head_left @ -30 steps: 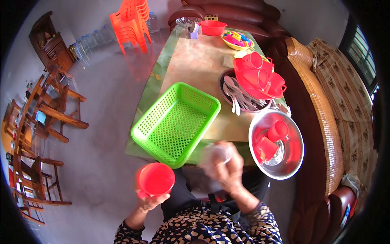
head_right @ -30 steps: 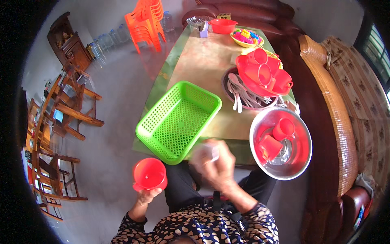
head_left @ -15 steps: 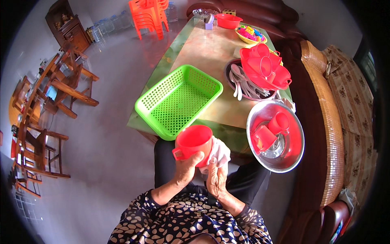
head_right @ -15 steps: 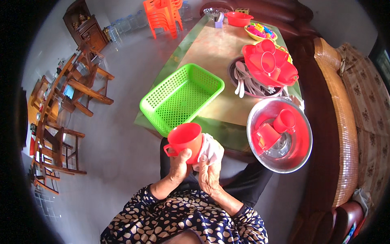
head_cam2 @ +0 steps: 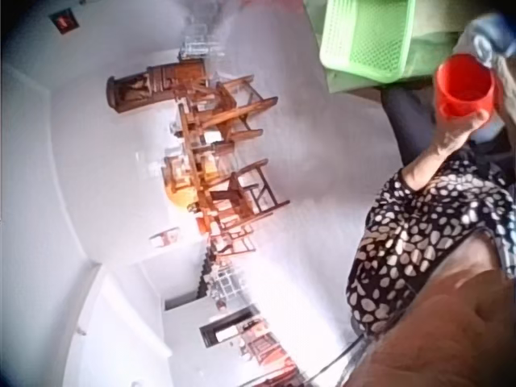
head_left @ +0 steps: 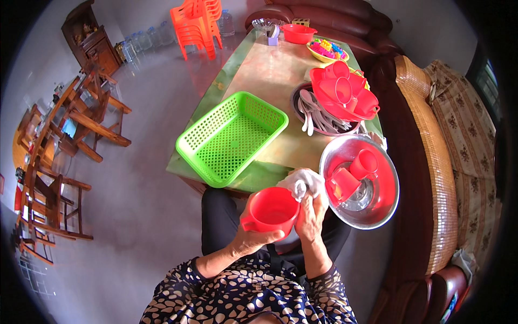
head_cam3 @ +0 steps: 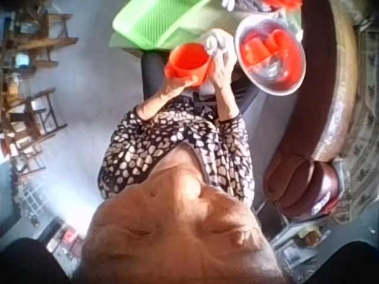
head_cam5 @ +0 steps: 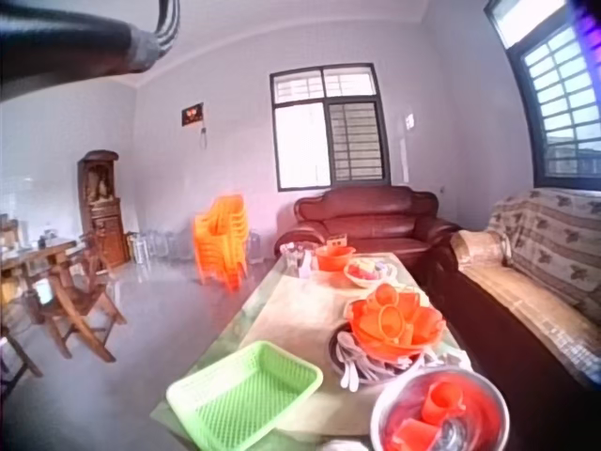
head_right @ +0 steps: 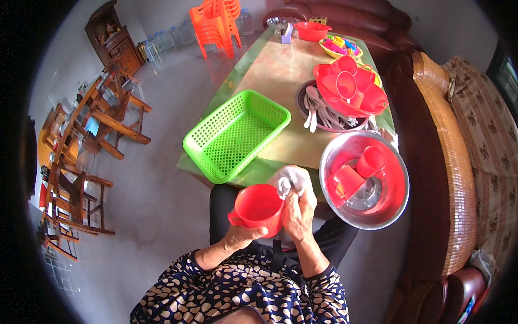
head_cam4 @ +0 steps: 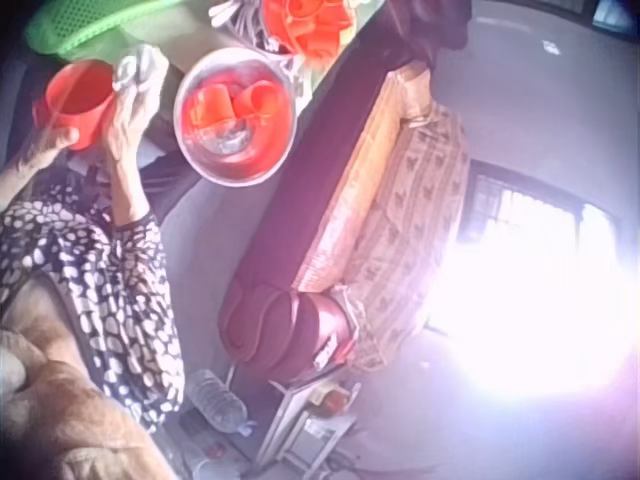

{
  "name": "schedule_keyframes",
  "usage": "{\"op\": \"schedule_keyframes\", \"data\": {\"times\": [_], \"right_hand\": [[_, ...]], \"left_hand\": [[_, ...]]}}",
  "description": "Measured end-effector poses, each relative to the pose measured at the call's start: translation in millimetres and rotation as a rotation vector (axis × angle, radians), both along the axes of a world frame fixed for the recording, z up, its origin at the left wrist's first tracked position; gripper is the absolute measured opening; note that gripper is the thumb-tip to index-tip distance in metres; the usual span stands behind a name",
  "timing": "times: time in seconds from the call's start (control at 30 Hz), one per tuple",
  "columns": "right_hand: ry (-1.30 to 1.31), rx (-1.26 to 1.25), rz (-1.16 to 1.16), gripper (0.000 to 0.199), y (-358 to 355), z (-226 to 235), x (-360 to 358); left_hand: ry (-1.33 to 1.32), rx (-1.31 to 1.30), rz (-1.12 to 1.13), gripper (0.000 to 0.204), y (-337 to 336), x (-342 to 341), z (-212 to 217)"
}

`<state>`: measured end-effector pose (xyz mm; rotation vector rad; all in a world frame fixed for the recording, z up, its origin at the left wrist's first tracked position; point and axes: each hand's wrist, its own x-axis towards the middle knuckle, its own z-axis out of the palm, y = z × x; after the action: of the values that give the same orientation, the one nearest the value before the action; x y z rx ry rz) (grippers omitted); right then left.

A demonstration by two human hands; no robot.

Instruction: The person sits at a table and wipes red plastic cups with a white cloth. They pick up cups from a metal bowl, wipe them inside and out, and place them into a green plastic basket. The person handles the cups one at a time throughout the episode.

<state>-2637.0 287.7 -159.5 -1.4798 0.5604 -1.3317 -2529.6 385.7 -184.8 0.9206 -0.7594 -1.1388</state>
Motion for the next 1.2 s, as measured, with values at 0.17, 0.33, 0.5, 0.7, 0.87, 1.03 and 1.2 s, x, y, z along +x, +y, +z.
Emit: {"op": "schedule_keyframes", "data": {"times": [0.17, 0.33, 0.5, 0.7, 0.87, 1.03, 1.2], "right_hand": [[0.053, -0.204, -0.039, 0.031, 12, -8, 16], [0.331, -0.586, -0.230, 0.048, 47, -29, 17], [0.158, -0.313, -0.143, 0.033, 35, -24, 13], [-0.157, 0.350, 0.244, 0.037, 16, -28, 20], [-0.396, 0.843, 0.483, 0.042, 34, -43, 22], [-0.594, 1.061, 0.618, 0.039, 31, -53, 24], [-0.457, 1.024, 0.592, 0.051, 26, -57, 18]], "left_hand": [[0.185, -0.063, 0.150, 0.079, -10, 2, -5], [0.148, -0.047, 0.244, 0.052, -27, 20, 0], [0.036, -0.048, 0.167, 0.079, -16, 23, 8], [-0.548, -0.194, 0.275, 0.088, -9, 25, 6], [-0.652, -0.192, 0.321, 0.090, -12, 36, 7], [-0.958, -0.336, 0.414, 0.100, -15, 37, -5], [-0.801, -0.307, 0.291, 0.093, -14, 39, 8]]}}
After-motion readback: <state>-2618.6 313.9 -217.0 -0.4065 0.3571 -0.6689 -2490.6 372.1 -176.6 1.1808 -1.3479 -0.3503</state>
